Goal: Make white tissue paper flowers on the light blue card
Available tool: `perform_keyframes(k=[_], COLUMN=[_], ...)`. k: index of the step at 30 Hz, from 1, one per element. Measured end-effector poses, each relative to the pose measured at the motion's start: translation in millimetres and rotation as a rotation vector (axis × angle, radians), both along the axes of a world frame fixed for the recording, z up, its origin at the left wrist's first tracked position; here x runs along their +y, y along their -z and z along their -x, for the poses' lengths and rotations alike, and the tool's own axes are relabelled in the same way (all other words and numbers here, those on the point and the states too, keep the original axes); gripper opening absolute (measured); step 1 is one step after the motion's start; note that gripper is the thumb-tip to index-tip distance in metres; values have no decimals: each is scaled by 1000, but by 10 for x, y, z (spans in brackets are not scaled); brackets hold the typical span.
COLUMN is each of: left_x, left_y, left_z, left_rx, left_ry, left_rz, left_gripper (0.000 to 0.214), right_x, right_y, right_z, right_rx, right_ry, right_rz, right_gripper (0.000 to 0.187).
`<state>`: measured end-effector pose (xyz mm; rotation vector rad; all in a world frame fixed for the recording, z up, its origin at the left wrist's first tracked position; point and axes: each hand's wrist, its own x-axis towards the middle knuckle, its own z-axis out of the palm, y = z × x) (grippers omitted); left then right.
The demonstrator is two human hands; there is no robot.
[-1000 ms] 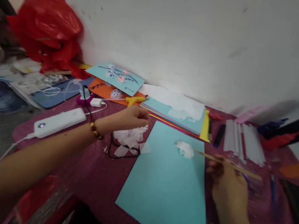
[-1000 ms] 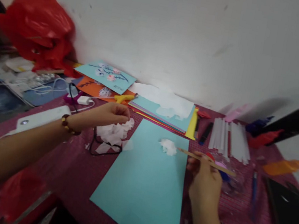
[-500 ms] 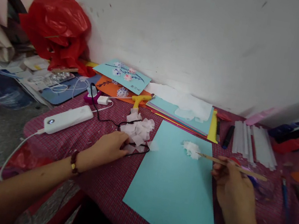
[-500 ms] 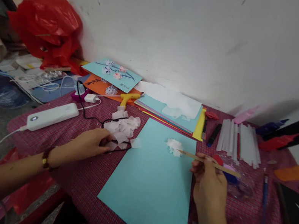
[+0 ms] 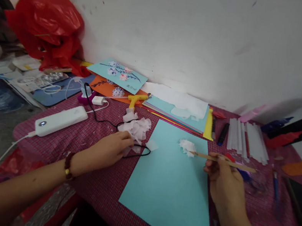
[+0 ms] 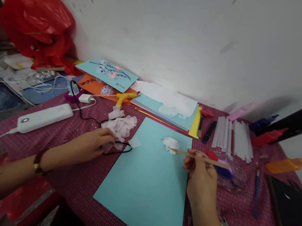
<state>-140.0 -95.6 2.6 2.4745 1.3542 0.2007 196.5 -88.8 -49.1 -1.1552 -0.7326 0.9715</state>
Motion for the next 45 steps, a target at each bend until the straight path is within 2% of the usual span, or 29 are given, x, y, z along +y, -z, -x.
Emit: perform_keyframes(k=[3, 6, 10, 14, 18, 21, 24, 29, 32, 36, 41, 43, 45], left_x=[62, 163, 227, 183, 133, 199, 385, 741, 862, 935, 1014, 1040, 1058], left_y=[-69, -115, -149, -200, -267, -295, -288, -179, -41, 142, 300, 348, 375], left_z=[-8, -20, -22, 46, -8, -245, -609, -1260, -1497, -1549, -1482, -1485, -1493], left_rx=[121, 149, 133, -88, -453, -658, -708, -747, -840, -821, -774, -783, -784], left_ry=[96, 167, 177, 67, -156, -214, -165, -103, -108, -156, -177, -220, -232], left_rz=[36, 101, 162, 210, 458, 562, 549, 485, 423, 351, 370, 354, 377], left_gripper=[30, 32, 19, 10, 8, 21, 19, 15, 11, 16, 24, 28, 22], right_x=[4, 5, 2, 2, -14, -35, -41, -52, -62, -57, -49, -50, -52], right_y=[6, -2, -14, -13, -35, -72, -92, -99, -92, -79, -77, -73, -64], right_z=[5, 15, 20, 26, 69, 109, 117, 102, 111, 137, 189, 196, 188], right_rx=[-23, -23, -35, -32, -53, -91, -180, -331, -380, -432, -480, -498, -518], right_ry=[-9, -1, -3, -17, -63, -72, -39, -23, -39, -83, -158, -147, -108], right_rz=[2, -5, -22, -29, -41, -80, -108, -128, -129, -112, -75, -68, -72], right_gripper=[20, 20, 22, 23, 25, 26, 25, 23, 22, 21, 21, 21, 20])
